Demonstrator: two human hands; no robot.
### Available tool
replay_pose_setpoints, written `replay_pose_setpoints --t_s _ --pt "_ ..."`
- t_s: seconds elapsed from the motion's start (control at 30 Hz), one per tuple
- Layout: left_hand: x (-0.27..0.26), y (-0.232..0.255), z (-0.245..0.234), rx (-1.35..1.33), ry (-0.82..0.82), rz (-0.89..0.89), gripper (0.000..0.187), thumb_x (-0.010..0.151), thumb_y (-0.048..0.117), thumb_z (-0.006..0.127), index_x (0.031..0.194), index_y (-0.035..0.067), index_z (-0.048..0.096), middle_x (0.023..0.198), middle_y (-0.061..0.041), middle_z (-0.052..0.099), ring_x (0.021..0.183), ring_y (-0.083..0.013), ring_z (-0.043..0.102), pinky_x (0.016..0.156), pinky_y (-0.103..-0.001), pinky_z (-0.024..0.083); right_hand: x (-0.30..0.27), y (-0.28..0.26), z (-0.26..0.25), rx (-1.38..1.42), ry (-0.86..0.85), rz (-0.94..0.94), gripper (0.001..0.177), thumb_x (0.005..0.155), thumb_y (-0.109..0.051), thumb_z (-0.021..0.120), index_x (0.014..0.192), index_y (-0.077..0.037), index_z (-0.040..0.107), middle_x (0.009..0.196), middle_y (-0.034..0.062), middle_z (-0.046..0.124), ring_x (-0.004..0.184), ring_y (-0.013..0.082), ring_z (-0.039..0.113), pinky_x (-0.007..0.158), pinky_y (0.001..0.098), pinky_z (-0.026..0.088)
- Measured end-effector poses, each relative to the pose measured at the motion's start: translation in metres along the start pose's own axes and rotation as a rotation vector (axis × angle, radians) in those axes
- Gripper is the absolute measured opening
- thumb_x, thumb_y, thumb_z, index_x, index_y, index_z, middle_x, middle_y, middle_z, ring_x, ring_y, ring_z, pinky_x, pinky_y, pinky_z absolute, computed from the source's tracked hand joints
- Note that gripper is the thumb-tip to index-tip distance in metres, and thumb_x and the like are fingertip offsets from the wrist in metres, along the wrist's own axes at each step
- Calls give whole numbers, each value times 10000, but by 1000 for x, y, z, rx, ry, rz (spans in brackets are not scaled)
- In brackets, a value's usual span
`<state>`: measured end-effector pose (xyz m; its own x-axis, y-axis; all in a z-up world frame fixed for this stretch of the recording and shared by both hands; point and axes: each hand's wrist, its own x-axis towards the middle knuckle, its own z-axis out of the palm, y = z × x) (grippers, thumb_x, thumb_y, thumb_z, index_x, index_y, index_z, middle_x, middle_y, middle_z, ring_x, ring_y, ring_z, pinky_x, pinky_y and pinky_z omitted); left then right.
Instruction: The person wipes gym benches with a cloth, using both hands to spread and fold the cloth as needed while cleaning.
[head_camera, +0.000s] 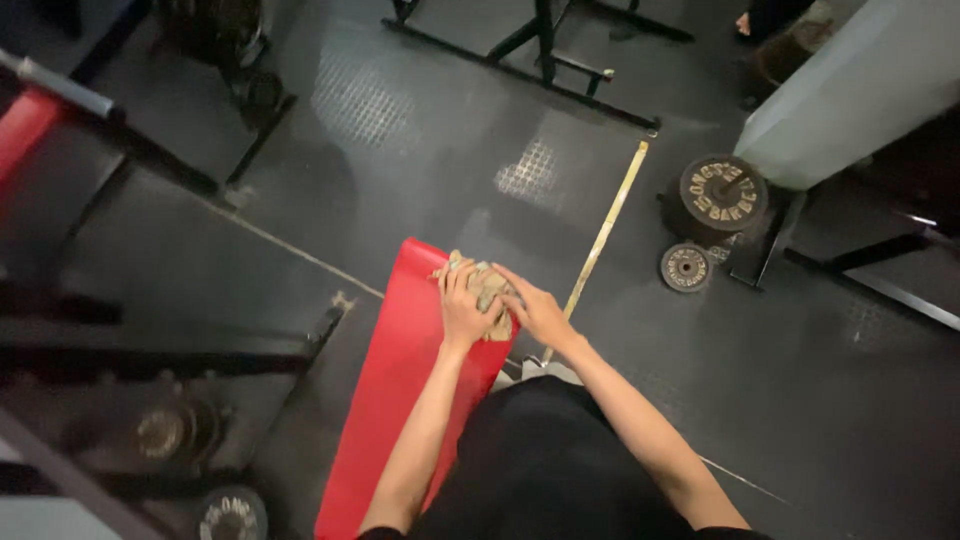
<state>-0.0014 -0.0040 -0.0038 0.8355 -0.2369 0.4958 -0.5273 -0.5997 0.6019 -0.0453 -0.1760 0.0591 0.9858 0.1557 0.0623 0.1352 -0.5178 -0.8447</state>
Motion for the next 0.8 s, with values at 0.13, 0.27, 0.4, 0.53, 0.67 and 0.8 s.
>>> replay_pose_setpoints --t_s 0.13,0.27,0.4,0.53,0.67,0.8 --pt "1 0 -1 13 18 -2 506 798 377 776 1228 118 719 1288 -145 604 1338 -348 509 1227 -552 281 1 9 -3 33 -71 35 581 1019 -226 594 1568 -215 408 1488 174 570 1327 382 578 1044 430 496" --pt "2 0 -3 -47 22 -5 493 819 380 770 1238 123 728 1282 -147 607 1338 -335 511 1231 -541 285 4 20 -1 107 -103 11 565 1054 -204 557 1589 -187 376 1564 165 512 1389 341 542 1104 416 448" --pt "3 7 -7 -59 12 -4 479 843 379 768 1238 113 722 1282 -146 613 1344 -324 520 1238 -534 287 5 32 1 174 -131 27 551 1071 -196 542 1594 -160 374 1570 166 511 1418 325 524 1130 411 427" --pt "7 9 -10 -65 22 19 456 845 376 762 1220 118 741 1264 -138 615 1339 -319 522 1241 -531 290 3 54 6 188 -99 92 560 1065 -197 571 1586 -136 378 1499 188 580 1395 322 572 1120 406 451" --pt "4 -10 -9 56 -29 75 474 862 384 741 1228 82 728 1314 -154 604 1383 -334 489 1240 -542 273 -4 49 1 60 -38 -21 687 1014 -121 620 1616 -94 290 1461 216 536 1338 337 539 1115 428 431" --pt "9 -50 -17 251 145 -105 363 902 318 697 1195 104 719 1421 -187 582 1434 -428 405 1224 -553 235 -10 36 -8 -20 45 -76 766 962 -60 617 1632 -77 246 1421 200 527 1260 317 537 1109 437 432"
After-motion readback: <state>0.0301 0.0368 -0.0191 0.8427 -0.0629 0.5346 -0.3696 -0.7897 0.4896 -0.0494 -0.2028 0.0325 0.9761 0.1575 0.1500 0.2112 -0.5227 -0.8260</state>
